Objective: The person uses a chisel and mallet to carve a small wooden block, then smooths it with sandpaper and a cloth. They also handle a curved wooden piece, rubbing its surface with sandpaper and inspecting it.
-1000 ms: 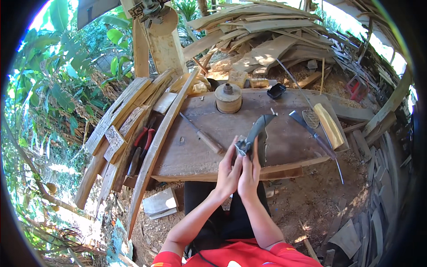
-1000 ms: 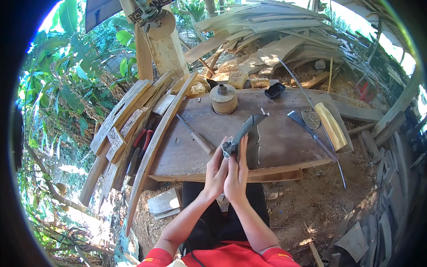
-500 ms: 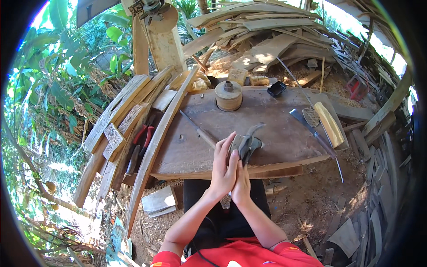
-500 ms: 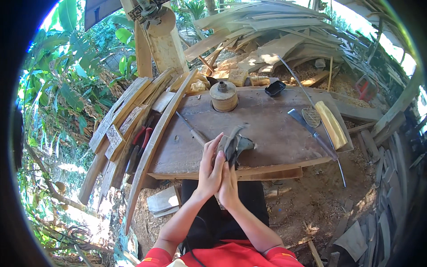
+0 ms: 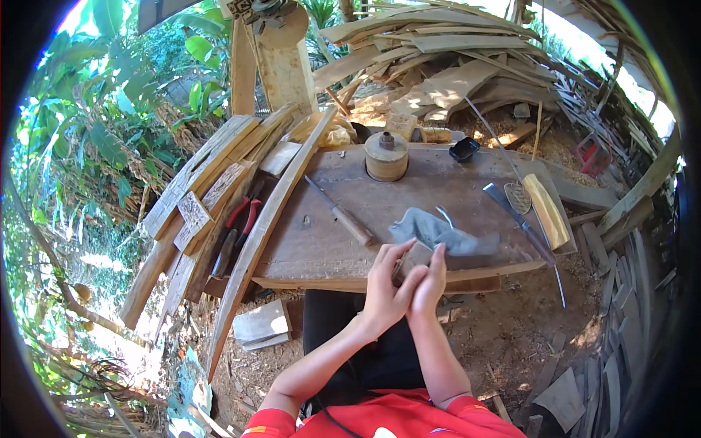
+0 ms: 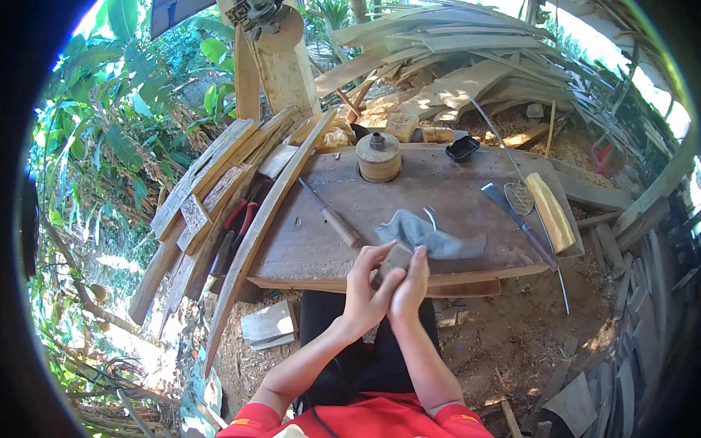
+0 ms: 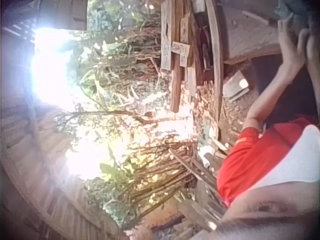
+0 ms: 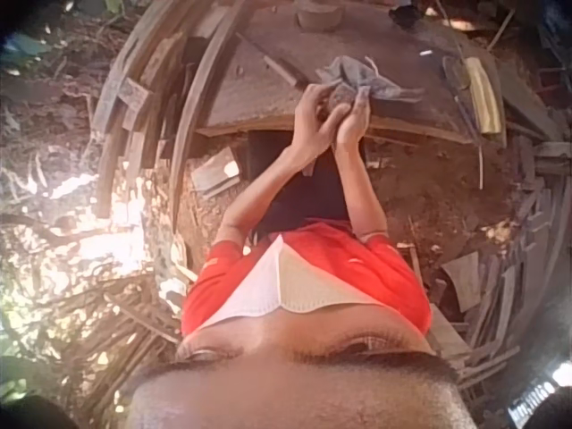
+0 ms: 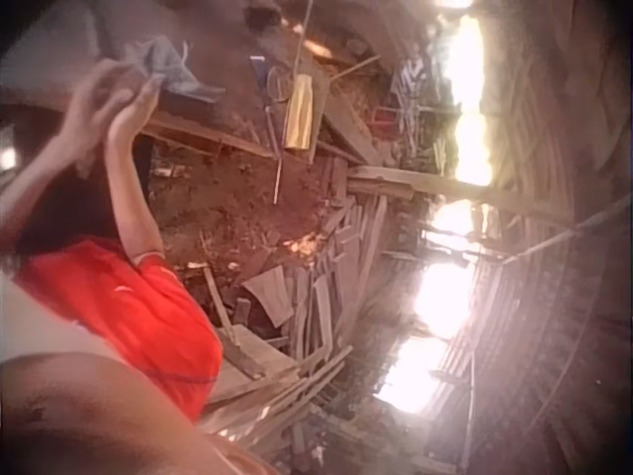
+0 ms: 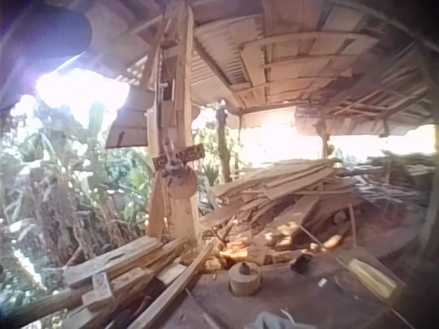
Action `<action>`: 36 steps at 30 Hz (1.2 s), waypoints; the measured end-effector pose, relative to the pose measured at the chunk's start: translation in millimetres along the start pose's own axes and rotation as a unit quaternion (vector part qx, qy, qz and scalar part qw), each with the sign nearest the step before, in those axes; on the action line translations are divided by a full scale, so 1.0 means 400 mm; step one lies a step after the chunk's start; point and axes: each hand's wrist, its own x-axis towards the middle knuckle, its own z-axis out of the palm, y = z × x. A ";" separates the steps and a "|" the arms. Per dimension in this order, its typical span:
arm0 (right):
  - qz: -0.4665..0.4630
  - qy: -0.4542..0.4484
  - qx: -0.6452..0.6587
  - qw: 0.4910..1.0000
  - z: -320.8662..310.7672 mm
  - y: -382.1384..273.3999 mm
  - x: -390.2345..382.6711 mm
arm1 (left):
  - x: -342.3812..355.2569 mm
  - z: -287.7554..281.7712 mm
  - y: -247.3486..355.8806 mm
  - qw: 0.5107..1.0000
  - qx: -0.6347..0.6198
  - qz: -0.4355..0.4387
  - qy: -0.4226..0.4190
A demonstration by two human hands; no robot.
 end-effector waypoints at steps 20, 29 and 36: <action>-0.137 -0.056 -0.118 0.982 0.029 0.086 -0.131 | 0.086 -0.100 0.013 0.992 0.069 -0.101 0.020; -0.086 -0.020 -0.086 0.992 0.051 0.090 -0.029 | 0.084 -0.092 -0.062 0.983 -0.090 -0.147 0.067; -0.019 -0.130 -0.110 0.985 0.028 0.059 -0.091 | 0.031 -0.105 -0.074 0.994 0.050 -0.085 0.043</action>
